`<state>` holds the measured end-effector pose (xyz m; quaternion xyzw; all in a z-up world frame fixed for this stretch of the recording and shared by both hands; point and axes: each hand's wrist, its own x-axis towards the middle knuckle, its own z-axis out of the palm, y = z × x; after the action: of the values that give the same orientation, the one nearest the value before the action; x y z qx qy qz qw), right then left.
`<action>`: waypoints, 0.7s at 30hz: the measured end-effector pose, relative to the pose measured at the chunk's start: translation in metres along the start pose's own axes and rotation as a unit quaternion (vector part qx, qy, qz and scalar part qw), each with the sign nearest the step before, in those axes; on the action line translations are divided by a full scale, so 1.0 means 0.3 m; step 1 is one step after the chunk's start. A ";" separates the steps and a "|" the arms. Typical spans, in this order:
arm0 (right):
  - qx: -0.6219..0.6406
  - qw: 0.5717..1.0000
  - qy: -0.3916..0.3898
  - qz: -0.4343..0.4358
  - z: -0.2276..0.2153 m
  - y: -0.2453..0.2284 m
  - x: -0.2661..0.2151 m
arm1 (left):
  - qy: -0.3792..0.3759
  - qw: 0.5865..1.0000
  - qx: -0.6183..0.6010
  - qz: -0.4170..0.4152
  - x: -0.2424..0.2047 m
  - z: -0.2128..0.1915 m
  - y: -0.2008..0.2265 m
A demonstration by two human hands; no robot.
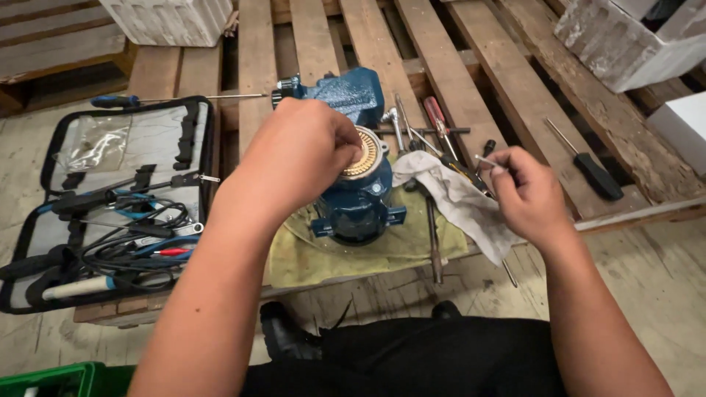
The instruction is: The person cleans a brass gear with a white cloth, then places it into the opening of a blue motor housing. They use a socket wrench to tighten a bolt on the gear, securing it to the motor. Finally, they rotate the motor to inspect the assembly.
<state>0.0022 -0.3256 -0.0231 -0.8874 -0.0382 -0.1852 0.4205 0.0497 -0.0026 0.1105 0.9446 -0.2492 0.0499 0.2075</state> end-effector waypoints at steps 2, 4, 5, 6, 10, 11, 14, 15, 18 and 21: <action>0.009 1.000 0.005 0.013 -0.007 0.019 0.001 | -0.003 1.000 0.012 0.005 0.003 0.000 0.002; 0.018 0.999 0.010 0.026 -0.005 0.050 -0.001 | -0.005 1.000 0.025 0.010 0.002 0.005 0.000; 0.039 0.999 0.024 0.028 0.000 0.070 -0.002 | 0.002 1.000 0.020 0.009 -0.002 0.009 -0.003; 0.059 0.997 0.037 0.030 0.005 0.088 -0.001 | 0.010 1.000 0.016 0.008 -0.005 0.010 -0.007; 0.092 0.995 0.027 0.024 0.004 0.083 0.009 | -0.006 1.000 0.018 -0.001 -0.010 0.026 -0.005; 0.086 0.995 0.027 0.045 0.006 0.074 0.004 | -0.007 1.000 0.028 0.010 -0.011 0.030 -0.006; 0.062 0.995 0.026 0.072 0.007 0.063 0.008 | -0.005 0.999 0.038 0.022 -0.004 0.028 -0.008; 0.042 0.995 0.024 0.082 0.007 0.064 0.006 | -0.006 0.999 0.036 0.022 -0.005 0.029 -0.009; 0.041 0.996 0.010 0.078 0.017 0.122 0.017 | -0.013 1.000 -0.010 0.012 -0.011 0.003 -0.008; 0.071 0.995 0.006 0.073 0.014 0.130 0.025 | 0.015 0.999 -0.011 0.047 -0.038 -0.018 -0.002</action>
<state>0.0192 -0.3483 -0.0514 -0.8544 0.0162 -0.1559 0.4953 0.0401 0.0052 0.1129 0.9288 -0.2903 0.0707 0.2190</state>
